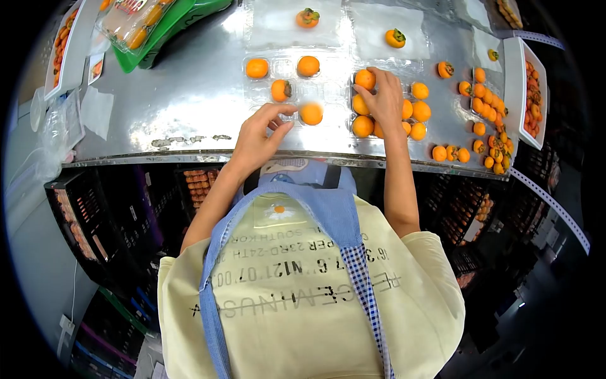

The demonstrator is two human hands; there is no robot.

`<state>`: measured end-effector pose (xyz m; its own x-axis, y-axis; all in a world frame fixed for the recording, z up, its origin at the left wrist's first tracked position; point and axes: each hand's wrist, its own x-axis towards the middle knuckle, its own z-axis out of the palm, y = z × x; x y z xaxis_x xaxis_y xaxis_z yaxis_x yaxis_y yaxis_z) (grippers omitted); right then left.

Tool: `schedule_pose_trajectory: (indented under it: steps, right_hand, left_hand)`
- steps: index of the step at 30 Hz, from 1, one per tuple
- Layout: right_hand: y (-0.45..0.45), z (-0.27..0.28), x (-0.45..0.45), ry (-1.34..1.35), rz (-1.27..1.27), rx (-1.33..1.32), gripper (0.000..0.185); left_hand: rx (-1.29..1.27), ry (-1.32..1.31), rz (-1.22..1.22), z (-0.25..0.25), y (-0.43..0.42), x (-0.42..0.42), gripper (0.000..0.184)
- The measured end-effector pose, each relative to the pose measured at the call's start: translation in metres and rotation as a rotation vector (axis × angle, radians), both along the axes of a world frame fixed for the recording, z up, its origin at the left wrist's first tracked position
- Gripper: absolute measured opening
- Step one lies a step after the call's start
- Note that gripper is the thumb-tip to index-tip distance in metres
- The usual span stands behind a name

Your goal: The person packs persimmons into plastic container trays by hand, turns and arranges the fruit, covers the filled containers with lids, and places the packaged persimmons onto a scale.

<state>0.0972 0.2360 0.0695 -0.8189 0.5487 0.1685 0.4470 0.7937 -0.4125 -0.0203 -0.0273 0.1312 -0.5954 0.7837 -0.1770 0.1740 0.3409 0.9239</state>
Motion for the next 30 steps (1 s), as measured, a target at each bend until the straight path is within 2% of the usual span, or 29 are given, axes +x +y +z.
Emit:
schedule_pose_trajectory:
  steps: [7, 10, 14, 17, 18, 22, 28, 30]
  right_hand:
    - [-0.003, -0.004, 0.002, 0.012, 0.048, 0.013, 0.040]
    - [-0.003, -0.006, 0.005, 0.134, 0.031, -0.011, 0.036]
    - [0.010, 0.001, 0.033, 0.192, -0.050, -0.002, 0.030]
    - [0.013, 0.016, 0.057, 0.088, -0.181, -0.177, 0.027]
    - [0.012, 0.021, 0.061, 0.072, -0.153, -0.201, 0.029]
    - [0.009, 0.028, 0.068, -0.009, 0.062, 0.036, 0.039]
    - [0.001, 0.024, 0.054, 0.030, 0.110, 0.004, 0.041]
    - [-0.006, 0.024, 0.047, -0.033, 0.086, -0.010, 0.041]
  left_hand:
    - [-0.071, -0.039, -0.021, -0.010, -0.005, 0.000, 0.026]
    - [-0.033, 0.045, 0.030, -0.016, -0.002, -0.001, 0.026]
    - [-0.053, 0.021, 0.127, -0.023, -0.001, -0.007, 0.030]
    - [-0.048, -0.010, 0.144, -0.028, -0.002, -0.010, 0.029]
    - [-0.060, -0.022, 0.157, -0.030, -0.001, -0.008, 0.027]
    - [-0.084, -0.055, 0.101, -0.031, 0.005, -0.005, 0.026]
    - [-0.056, -0.038, 0.039, -0.029, 0.012, -0.003, 0.026]
    - [-0.055, -0.039, 0.040, -0.029, 0.012, -0.002, 0.026]
